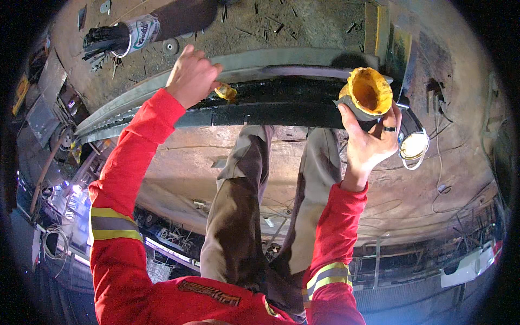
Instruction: The person applies a yellow substance to a long, curved metal beam using a paintbrush. They repeatedly dip the brush into a small container held in the other hand and spread the substance along the beam's surface.
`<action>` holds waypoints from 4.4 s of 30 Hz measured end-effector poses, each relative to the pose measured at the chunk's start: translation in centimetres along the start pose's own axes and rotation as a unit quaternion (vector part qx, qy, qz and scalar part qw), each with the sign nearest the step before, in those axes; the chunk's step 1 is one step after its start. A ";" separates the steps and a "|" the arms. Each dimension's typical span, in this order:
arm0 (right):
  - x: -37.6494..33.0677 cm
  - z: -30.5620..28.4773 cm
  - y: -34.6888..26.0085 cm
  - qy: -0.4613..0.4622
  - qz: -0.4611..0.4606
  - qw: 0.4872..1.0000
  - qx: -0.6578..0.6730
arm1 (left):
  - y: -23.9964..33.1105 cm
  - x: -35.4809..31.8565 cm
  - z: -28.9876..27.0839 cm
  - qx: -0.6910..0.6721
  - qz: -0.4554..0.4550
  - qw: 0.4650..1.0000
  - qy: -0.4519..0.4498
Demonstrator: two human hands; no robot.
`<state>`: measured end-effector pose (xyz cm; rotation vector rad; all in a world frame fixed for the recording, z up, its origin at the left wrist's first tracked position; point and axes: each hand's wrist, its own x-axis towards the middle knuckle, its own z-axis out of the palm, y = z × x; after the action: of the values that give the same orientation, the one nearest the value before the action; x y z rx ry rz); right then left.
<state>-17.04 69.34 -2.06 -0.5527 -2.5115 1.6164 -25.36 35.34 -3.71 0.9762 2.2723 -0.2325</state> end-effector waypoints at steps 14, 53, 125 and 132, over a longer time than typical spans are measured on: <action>0.3 -0.9 2.0 0.035 0.053 0.996 0.066 | -0.3 4.7 -1.0 -0.147 -0.043 0.981 -0.118; -0.9 1.9 1.3 -0.042 0.062 0.994 0.081 | -1.5 -4.6 -1.7 -0.026 0.050 0.997 0.050; 2.3 -5.7 5.7 0.038 0.040 0.992 0.112 | 8.2 14.4 -9.3 -0.262 -0.018 0.962 -0.070; 2.5 -6.4 5.5 0.025 0.047 0.998 0.044 | 5.4 10.2 -7.1 -0.154 -0.021 0.980 -0.126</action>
<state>-16.26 77.74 -4.48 -0.7016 -2.3986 1.7133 -30.30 47.98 -4.12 0.6963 2.0220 -0.0162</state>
